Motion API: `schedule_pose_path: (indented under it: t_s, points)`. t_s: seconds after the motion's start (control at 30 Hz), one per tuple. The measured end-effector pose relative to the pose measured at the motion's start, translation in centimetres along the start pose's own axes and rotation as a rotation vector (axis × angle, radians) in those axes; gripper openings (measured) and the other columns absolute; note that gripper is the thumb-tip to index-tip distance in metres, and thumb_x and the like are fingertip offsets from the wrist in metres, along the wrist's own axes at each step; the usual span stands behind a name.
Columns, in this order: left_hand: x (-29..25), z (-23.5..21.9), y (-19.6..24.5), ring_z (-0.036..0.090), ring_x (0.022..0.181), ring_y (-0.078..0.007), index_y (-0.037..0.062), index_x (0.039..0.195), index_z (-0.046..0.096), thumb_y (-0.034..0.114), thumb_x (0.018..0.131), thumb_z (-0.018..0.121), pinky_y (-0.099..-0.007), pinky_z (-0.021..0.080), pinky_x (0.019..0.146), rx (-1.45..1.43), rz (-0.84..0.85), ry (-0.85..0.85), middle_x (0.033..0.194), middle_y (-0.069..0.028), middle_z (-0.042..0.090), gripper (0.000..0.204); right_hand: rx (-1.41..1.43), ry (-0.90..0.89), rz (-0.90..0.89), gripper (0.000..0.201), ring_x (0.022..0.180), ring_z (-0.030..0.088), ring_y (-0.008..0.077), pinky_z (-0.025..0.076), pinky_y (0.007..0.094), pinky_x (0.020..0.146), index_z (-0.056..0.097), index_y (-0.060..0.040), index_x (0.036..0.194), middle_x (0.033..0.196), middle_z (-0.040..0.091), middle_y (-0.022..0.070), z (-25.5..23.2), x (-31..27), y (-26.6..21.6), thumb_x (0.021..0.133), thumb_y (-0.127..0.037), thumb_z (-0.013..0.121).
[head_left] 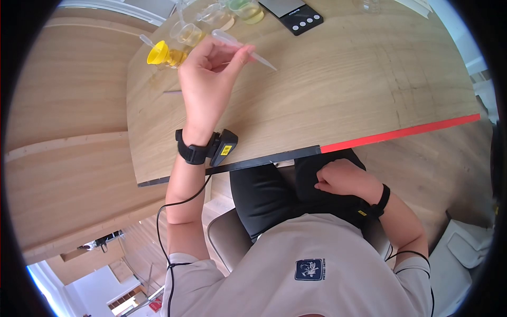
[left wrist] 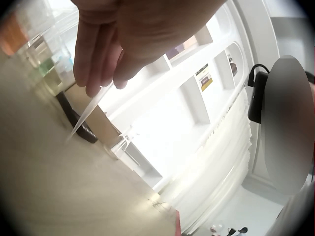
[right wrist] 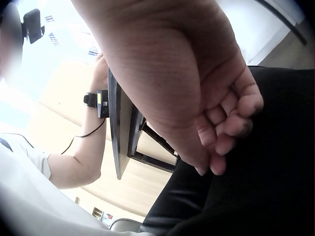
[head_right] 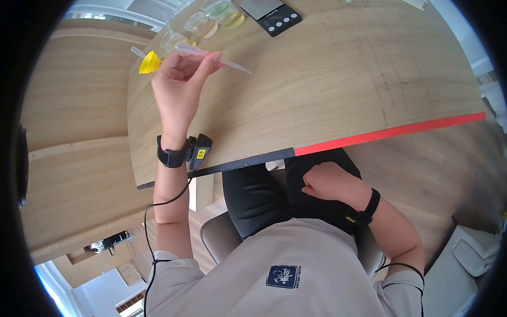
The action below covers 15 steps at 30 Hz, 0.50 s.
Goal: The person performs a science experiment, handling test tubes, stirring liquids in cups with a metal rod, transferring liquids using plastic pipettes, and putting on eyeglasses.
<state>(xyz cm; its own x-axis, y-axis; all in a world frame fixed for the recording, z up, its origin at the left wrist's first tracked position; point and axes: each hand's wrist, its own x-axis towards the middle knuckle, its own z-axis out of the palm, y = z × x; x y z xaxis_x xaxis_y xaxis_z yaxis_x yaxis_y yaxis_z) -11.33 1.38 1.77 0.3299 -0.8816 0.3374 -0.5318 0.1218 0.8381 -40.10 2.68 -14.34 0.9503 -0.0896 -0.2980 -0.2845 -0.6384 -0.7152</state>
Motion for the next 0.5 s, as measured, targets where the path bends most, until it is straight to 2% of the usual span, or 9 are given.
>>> schedule_pose_path:
  t_s: [0.13,0.43,0.5]
  points:
    - [-0.1,-0.9,0.3,0.075,0.086,-0.0167,-0.0044,0.093,0.062,0.000,0.091,0.072,-0.0241,0.058,0.077,0.009,-0.063,-0.058,0.090,-0.0118,0.076,0.011,0.013,-0.002,0.008,0.026,0.076,0.067,0.0351,0.053,0.0453,0.068,0.067,-0.0056,0.075,0.075,0.068,0.0134,0.1,0.0,0.1,0.088,-0.029,0.070]
    - [-0.6,-1.4,-0.1,0.075,0.085,-0.0163,-0.0050,0.093,0.063,0.000,0.091,0.072,-0.0242,0.059,0.077,0.055,-0.014,0.022,0.089,-0.0120,0.076,0.011,0.027,0.002,0.003,0.026,0.076,0.067,0.0350,0.053,0.0451,0.068,0.067,-0.0052,0.076,0.075,0.068,0.0135,-0.2,0.0,-0.1,0.088,-0.028,0.070]
    - [-0.6,-1.5,0.5,0.074,0.088,-0.0215,-0.0087,0.100,0.064,-0.002,0.092,0.069,-0.0318,0.062,0.083,0.027,-0.037,0.006,0.095,-0.0156,0.074,0.011,0.022,0.000,0.003,0.026,0.076,0.067,0.0350,0.052,0.0451,0.068,0.067,-0.0052,0.076,0.075,0.068,0.0135,0.0,0.0,-0.1,0.088,-0.028,0.070]
